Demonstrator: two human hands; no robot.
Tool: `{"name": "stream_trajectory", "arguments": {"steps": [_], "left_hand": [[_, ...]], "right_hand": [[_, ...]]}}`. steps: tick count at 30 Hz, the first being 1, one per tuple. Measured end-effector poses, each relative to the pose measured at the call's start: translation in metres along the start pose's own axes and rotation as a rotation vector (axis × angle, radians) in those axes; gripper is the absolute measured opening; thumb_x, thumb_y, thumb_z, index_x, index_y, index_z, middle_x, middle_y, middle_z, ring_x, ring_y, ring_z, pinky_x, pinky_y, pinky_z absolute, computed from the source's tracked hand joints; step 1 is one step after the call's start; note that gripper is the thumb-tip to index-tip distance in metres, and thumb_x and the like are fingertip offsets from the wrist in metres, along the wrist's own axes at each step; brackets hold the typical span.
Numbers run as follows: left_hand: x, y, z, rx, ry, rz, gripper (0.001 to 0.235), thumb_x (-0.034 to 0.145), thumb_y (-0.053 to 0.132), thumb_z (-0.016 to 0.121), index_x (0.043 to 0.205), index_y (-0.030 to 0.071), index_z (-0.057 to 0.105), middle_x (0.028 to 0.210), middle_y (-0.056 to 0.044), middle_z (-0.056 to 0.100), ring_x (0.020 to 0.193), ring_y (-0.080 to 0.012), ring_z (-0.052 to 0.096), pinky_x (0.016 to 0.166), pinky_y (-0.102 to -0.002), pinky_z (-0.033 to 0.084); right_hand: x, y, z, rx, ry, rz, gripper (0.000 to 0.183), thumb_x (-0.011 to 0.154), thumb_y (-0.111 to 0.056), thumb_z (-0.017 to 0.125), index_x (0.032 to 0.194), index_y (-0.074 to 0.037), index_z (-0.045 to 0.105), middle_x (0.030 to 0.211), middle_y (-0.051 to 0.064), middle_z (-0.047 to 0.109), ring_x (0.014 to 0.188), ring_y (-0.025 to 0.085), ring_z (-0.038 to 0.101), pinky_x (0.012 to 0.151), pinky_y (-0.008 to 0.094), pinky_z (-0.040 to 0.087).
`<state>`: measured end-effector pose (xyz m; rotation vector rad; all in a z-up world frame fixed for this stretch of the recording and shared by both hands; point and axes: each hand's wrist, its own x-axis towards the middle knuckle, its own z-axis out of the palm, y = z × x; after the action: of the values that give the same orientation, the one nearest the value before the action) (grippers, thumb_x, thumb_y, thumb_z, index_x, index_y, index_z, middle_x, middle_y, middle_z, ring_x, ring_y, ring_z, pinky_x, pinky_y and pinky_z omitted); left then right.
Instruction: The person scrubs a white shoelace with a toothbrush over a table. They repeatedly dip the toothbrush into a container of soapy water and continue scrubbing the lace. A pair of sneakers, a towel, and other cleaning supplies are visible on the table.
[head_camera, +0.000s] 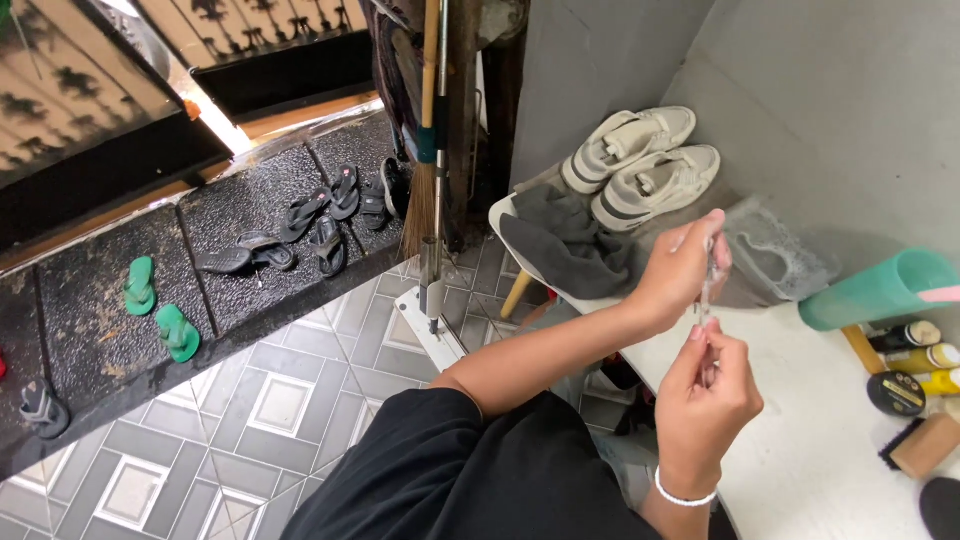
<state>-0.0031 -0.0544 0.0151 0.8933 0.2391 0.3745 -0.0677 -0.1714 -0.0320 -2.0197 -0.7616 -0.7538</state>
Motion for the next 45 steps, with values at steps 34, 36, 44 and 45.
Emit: {"name": "stream_trajectory", "arguments": {"steps": [34,36,44,45], "left_hand": [[0.037,-0.214,0.059,-0.138,-0.215,-0.861,0.041,0.105,0.039,0.056,0.100,-0.001,0.054,0.102,-0.024,0.069,0.098,-0.0324,0.073,0.088,-0.045,0.063],[0.041,-0.220,0.062,-0.143,-0.217,-0.858,0.043,0.103,0.040,0.059,0.103,-0.003,0.053,0.103,-0.026,0.067,0.099,-0.0348,0.072,0.089,-0.047,0.062],[0.044,-0.242,0.054,-0.132,-0.228,-0.911,0.043,0.101,0.043,0.062,0.093,0.001,0.057,0.093,-0.023,0.070,0.088,-0.0328,0.074,0.082,-0.045,0.064],[0.047,-0.244,0.054,-0.130,-0.234,-0.906,0.043,0.100,0.044,0.063,0.093,0.002,0.058,0.094,-0.022,0.070,0.089,-0.0324,0.074,0.083,-0.045,0.064]], "right_hand": [[-0.026,0.070,-0.042,-0.412,0.188,0.593,0.019,0.103,-0.002,0.064,0.084,-0.002,0.066,0.060,0.012,0.059,0.051,0.024,0.061,0.042,0.031,0.044],[-0.023,0.066,-0.042,-0.384,0.157,0.638,0.018,0.103,-0.002,0.062,0.087,-0.001,0.068,0.059,0.013,0.059,0.049,0.021,0.060,0.043,0.030,0.045],[-0.021,0.077,-0.040,-0.399,0.168,0.617,0.019,0.104,-0.002,0.063,0.085,-0.001,0.066,0.059,0.014,0.058,0.051,0.024,0.062,0.042,0.030,0.045],[-0.021,0.076,-0.038,-0.388,0.165,0.628,0.019,0.104,-0.002,0.062,0.086,-0.001,0.066,0.059,0.014,0.058,0.050,0.024,0.061,0.041,0.030,0.044]]}}
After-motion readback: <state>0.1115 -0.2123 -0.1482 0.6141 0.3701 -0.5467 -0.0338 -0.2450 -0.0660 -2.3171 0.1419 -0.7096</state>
